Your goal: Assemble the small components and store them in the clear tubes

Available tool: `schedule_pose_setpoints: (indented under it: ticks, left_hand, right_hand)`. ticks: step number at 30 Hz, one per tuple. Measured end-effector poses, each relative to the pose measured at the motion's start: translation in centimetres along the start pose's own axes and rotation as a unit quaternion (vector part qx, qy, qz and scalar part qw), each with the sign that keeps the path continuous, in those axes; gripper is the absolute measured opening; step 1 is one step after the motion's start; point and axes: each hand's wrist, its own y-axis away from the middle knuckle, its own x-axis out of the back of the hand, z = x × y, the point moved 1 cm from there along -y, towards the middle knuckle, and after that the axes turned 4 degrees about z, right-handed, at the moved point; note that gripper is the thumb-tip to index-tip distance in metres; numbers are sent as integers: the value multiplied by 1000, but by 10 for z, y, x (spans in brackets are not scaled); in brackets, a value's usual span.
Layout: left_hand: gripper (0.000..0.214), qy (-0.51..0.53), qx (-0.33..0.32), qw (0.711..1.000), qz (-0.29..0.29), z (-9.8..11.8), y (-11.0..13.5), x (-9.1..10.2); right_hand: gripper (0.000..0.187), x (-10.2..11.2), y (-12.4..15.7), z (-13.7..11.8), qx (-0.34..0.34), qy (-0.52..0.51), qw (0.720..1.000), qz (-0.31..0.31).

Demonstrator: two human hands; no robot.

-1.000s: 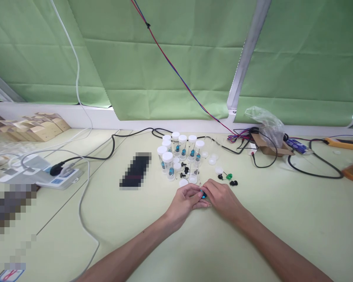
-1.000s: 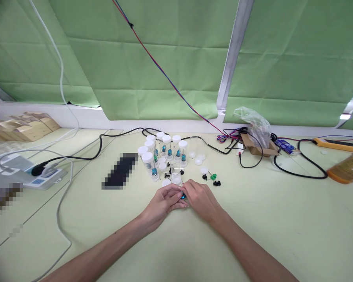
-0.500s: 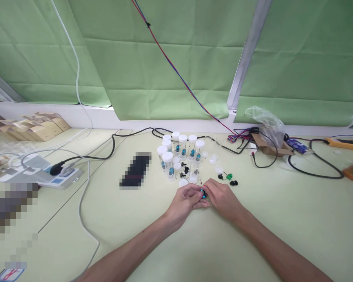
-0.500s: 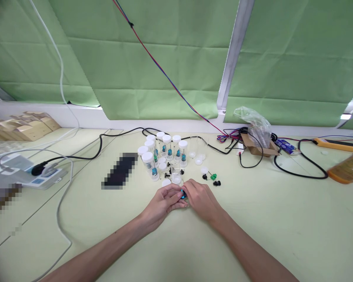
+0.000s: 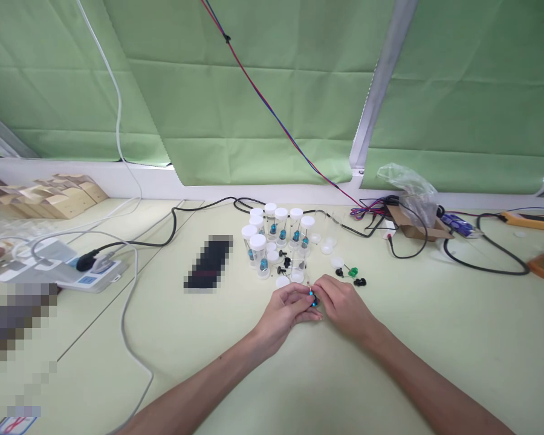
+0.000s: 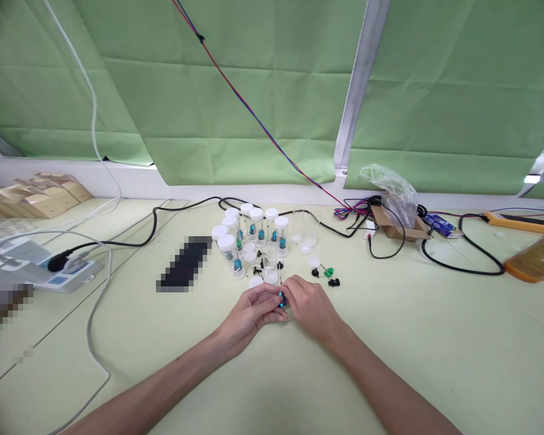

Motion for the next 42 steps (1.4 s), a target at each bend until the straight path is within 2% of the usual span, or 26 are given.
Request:
schedule_pose_setpoints:
  ticks: [28,42]
  left_hand:
    - [30,-1,6,1000,-5,1,1,-2]
    - [22,-15,1,998,-54,-1,5,-3]
  right_hand:
    - [27,5,-4,4,-25,-3,999,42]
    - [24,9,-7,21,-143,-25,980,137]
